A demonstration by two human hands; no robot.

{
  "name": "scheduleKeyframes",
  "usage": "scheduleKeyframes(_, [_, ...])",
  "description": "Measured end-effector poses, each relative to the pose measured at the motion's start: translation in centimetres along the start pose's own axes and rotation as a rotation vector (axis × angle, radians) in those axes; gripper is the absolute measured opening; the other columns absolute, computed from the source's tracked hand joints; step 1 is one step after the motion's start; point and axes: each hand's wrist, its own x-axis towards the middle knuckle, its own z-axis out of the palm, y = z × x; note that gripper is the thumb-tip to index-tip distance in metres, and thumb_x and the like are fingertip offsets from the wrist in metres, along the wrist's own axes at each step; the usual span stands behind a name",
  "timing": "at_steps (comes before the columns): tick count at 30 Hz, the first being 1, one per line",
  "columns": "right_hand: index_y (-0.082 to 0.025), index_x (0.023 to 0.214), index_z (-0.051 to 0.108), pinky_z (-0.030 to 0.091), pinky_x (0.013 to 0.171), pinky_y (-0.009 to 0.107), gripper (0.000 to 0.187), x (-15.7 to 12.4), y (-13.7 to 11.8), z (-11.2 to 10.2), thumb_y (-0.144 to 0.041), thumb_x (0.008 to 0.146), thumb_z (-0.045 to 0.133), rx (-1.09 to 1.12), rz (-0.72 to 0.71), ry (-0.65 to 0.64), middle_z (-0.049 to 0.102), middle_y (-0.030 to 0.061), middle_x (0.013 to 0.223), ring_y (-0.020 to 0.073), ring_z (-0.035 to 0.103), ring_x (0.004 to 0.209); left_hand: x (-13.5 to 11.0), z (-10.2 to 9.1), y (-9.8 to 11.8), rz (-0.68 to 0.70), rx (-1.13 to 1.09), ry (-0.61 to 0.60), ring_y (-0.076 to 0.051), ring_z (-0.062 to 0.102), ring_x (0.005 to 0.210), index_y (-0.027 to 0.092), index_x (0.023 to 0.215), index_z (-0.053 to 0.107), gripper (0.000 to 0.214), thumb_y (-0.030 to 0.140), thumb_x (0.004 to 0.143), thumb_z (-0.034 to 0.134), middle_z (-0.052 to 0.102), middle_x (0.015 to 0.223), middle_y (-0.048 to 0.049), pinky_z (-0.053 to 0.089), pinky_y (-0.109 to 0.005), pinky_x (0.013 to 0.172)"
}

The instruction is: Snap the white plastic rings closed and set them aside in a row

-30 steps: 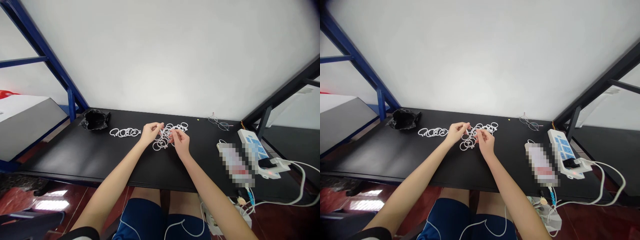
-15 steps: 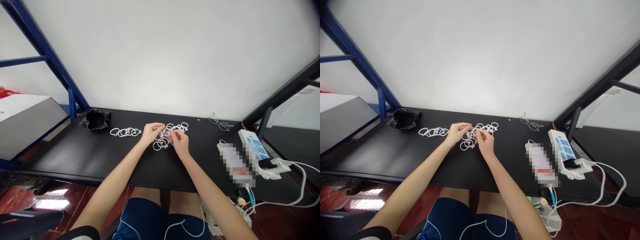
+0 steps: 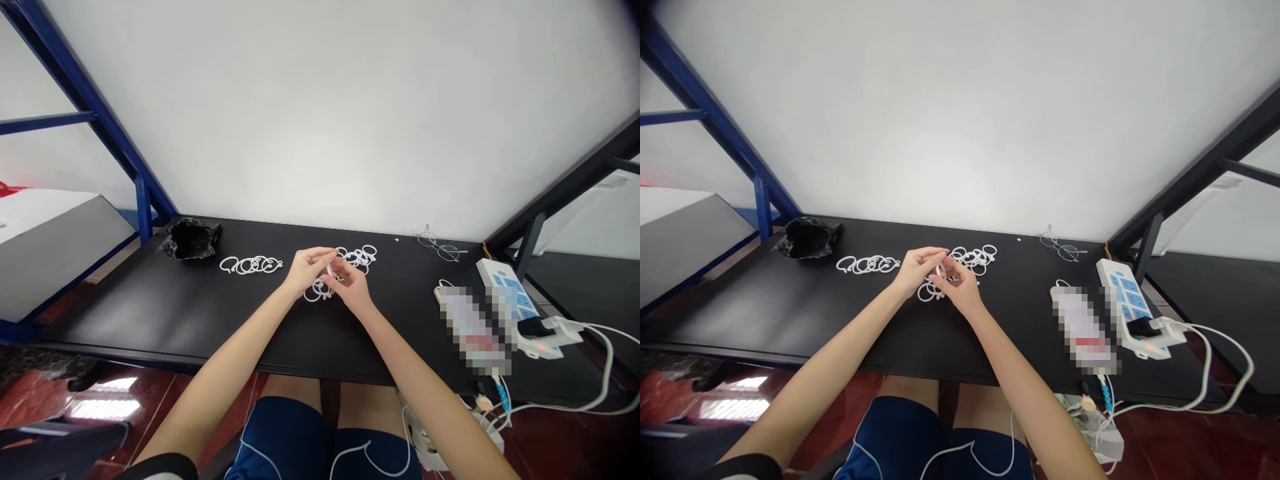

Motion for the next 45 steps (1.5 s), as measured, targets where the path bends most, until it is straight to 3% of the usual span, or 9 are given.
scheduleKeyframes(5, [-0.021,0.101,0.068,0.05,0.044,0.025,0.042,0.2,0.0,-0.2,-0.039,0.066,0.079,0.017,0.036,0.011,0.069,0.0036,0.082,0.019,0.065,0.073,0.0,0.0,0.0,-0.008,0.005,0.013,-0.014,0.061,0.052,0.013,0.093,0.072,0.037,0.044,0.073,0.073,0.069,0.063,-0.0042,0.049,-0.025,0.05])
scheduleKeyframes(13, [-0.02,0.087,0.069,0.054,0.051,0.028,0.036,0.4,-0.1,-0.3,-0.04,0.06,0.082,0.061,0.041,0.092,0.068,0.0008,0.074,0.017,0.064,0.067,0.1,0.0,0.4,-0.025,-0.021,-0.074,-0.014,0.062,0.059,0.014,0.11,0.068,0.045,0.044,0.077,0.069,0.07,0.07,-0.005,0.049,-0.024,0.054])
scheduleKeyframes(18, [-0.02,0.079,0.068,0.055,0.051,0.029,0.032,0.5,-1.3,-0.7,-0.045,0.062,0.08,0.034,0.037,0.152,0.068,0.0016,0.073,0.0134,0.06,0.057,0.3,-0.2,0.0,-0.045,-0.015,-0.046,-0.015,0.065,0.076,0.014,0.093,0.073,0.036,0.044,0.074,0.072,0.072,0.093,-0.009,0.05,-0.022,0.058])
scheduleKeyframes(34, [-0.021,0.08,0.07,0.053,0.051,0.028,0.03,0.4,-1.1,-0.5,-0.042,0.061,0.081,0.03,0.031,0.083,0.068,0.0017,0.072,0.0164,0.063,0.065,0.5,-0.8,0.2,-0.107,-0.101,-0.051,-0.013,0.062,0.069,0.013,0.072,0.07,0.023,0.035,0.07,0.074,0.066,0.074,-0.0041,0.05,-0.024,0.062])
scheduleKeyframes(39, [-0.021,0.097,0.068,0.056,0.051,0.026,0.042,0.6,-0.8,-0.7,-0.051,0.068,0.074,0.072,0.111,0.107,0.069,0.0044,0.089,0.0163,0.066,0.07,0.8,-1.1,0.1,-0.11,-0.078,0.073,-0.011,0.059,0.069,0.014,0.08,0.072,0.03,0.04,0.068,0.075,0.066,0.077,-0.0037,0.05,-0.021,0.058])
scheduleKeyframes(45, [-0.019,0.096,0.066,0.054,0.05,0.024,0.046,0.7,-0.8,-1.0,-0.06,0.078,0.059,0.121,0.143,0.18,0.07,0.0063,0.089,0.0124,0.062,0.062,1.8,-2.7,-0.4,-0.071,0.024,0.409,-0.007,0.053,0.06,0.016,0.079,0.071,0.038,0.047,0.06,0.079,0.062,0.071,-0.0004,0.049,-0.018,0.052])
